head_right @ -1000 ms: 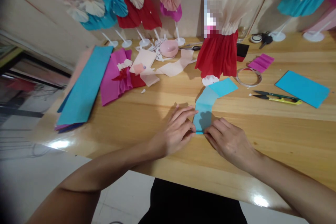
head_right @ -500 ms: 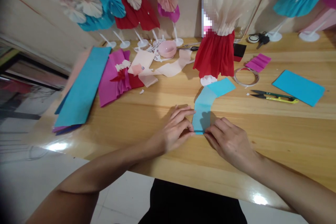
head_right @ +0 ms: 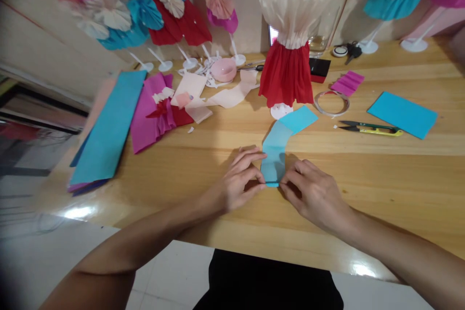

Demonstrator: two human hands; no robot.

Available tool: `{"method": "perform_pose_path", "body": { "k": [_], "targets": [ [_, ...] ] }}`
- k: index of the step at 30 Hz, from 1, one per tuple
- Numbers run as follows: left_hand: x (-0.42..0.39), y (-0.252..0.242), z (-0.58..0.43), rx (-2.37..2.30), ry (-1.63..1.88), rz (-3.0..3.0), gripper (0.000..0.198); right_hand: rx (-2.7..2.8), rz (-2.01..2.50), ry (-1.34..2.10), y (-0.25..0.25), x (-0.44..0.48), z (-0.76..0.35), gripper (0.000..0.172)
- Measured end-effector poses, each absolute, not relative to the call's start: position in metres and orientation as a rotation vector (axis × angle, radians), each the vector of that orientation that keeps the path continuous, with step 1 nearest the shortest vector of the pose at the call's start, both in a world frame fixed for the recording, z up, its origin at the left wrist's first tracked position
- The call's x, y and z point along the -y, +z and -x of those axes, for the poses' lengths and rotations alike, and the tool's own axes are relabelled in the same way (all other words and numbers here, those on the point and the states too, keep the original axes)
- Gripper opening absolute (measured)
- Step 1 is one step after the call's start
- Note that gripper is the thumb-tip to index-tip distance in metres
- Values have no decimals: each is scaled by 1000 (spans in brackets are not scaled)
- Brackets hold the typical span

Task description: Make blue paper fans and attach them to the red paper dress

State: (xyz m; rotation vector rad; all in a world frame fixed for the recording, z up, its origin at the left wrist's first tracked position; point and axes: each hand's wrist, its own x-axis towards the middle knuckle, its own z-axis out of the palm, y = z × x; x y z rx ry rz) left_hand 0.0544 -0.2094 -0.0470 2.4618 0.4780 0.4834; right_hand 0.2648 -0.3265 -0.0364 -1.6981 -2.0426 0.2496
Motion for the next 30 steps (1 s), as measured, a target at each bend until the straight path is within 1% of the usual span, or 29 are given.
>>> {"method": "perform_pose_path", "body": {
  "k": [5, 8, 16, 26, 30],
  "targets": [
    [209, -47, -54, -479, 496, -2451, 10, 1993, 1728, 349, -37, 324, -267, 7],
    [210, -47, -54, -488, 497, -2452, 10, 2012, 1726, 359, -35, 324, -266, 9],
    [212, -46, -54, -517, 442, -2496, 6, 2048, 1771, 343, -34, 323, -263, 11],
    [214, -43, -55, -568, 390, -2524, 2, 2087, 1910, 249, -38, 322, -259, 8],
    [215, -37, -54, -571, 362, -2511, 8, 2112, 1838, 201, -39, 324, -261, 10]
  ]
}}
